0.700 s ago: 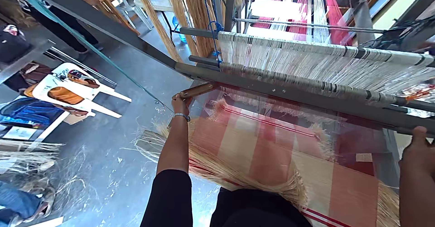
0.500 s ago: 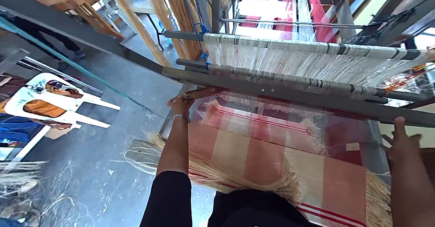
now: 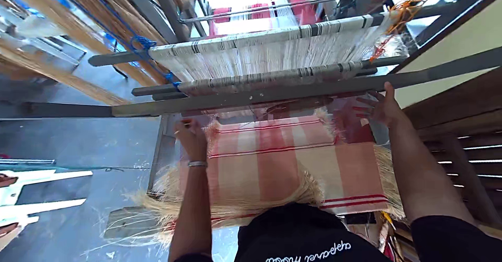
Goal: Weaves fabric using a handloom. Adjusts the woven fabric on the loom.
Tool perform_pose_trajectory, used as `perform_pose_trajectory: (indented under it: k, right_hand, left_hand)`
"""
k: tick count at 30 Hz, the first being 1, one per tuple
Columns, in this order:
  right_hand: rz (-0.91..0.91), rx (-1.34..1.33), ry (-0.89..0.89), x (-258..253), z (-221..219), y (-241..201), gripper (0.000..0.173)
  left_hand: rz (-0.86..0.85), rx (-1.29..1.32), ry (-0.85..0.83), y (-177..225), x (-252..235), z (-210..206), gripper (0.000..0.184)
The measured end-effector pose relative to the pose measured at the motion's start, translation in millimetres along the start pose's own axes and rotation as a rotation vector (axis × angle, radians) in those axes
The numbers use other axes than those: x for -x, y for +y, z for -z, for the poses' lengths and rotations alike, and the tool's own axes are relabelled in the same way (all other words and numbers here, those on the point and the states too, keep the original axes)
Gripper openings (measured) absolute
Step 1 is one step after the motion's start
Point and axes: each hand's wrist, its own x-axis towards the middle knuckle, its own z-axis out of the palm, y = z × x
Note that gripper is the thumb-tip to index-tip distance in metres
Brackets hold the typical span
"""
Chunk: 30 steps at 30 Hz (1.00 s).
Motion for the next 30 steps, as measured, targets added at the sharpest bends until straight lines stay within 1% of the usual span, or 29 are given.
perform_pose_trajectory:
  k: [1, 2, 4, 5, 6, 8, 10, 13, 15, 17, 19, 21, 23, 24, 25, 26, 27, 28, 29, 30]
  right_hand:
    - [-0.003, -0.015, 0.011, -1, -3, 0, 0.091]
    - [-0.007, -0.018, 0.016, -2, -5, 0, 0.091]
    - [-0.021, 0.007, 0.023, -4, -5, 5, 0.096]
    - [-0.028, 0.023, 0.017, -4, -3, 6, 0.098]
    - [-0.034, 0.037, 0.01, -4, -1, 7, 0.1]
    - [-0.034, 0.036, 0.017, -4, 0, 6, 0.1]
    - [-0.016, 0.026, 0.026, -3, -1, 5, 0.098]
    - [-0.005, 0.017, 0.029, -6, -4, 8, 0.1]
    - [0.005, 0.003, 0.029, -8, -7, 10, 0.103]
    - [0.02, -0.002, 0.005, -5, -9, 10, 0.104]
    - [0.032, -0.016, 0.011, -1, -10, 10, 0.103]
    - [0.034, -0.018, 0.01, -2, -8, 10, 0.101]
    - [0.032, -0.027, 0.009, -8, -4, 13, 0.101]
    - [0.032, -0.034, 0.011, -10, -4, 13, 0.101]
    - [0.032, -0.042, 0.015, -12, -4, 13, 0.101]
    - [0.032, -0.046, 0.017, -12, -5, 14, 0.1]
    - [0.026, -0.056, 0.023, -10, -7, 15, 0.1]
    - [0.021, -0.069, 0.03, -8, -8, 16, 0.1]
    - [0.019, -0.082, 0.033, -8, -9, 15, 0.101]
    - [0.016, -0.092, 0.034, -8, -9, 14, 0.101]
  left_hand:
    - [-0.005, 0.128, -0.092, 22, 14, -18, 0.042]
    - [0.02, 0.294, -0.224, 43, 29, -40, 0.041]
    - [0.154, 0.593, -0.508, 77, 53, -86, 0.038]
    - [0.226, 0.652, -0.597, 92, 62, -105, 0.037]
    - [0.288, 0.655, -0.651, 104, 69, -120, 0.036]
    - [0.369, 0.616, -0.666, 120, 81, -139, 0.035]
    - [0.39, 0.579, -0.657, 129, 91, -149, 0.04]
    - [0.336, 0.503, -0.646, 141, 104, -159, 0.063]
    - [0.261, 0.377, -0.652, 149, 104, -164, 0.075]
    - [0.227, 0.3, -0.638, 153, 101, -170, 0.076]
    - [0.216, 0.238, -0.631, 154, 98, -178, 0.072]
    - [0.21, 0.216, -0.623, 155, 96, -185, 0.074]
    - [0.23, 0.304, -0.613, 155, 94, -184, 0.076]
    - [0.273, 0.442, -0.613, 154, 92, -183, 0.07]
    - [0.355, 0.656, -0.633, 153, 90, -179, 0.056]
    - [0.446, 0.85, -0.698, 151, 86, -172, 0.04]
    - [0.512, 0.965, -0.766, 145, 82, -163, 0.031]
    - [0.54, 0.992, -0.819, 140, 79, -153, 0.029]
    - [0.528, 0.95, -0.854, 135, 78, -142, 0.033]
    - [0.472, 0.873, -0.87, 130, 81, -129, 0.04]
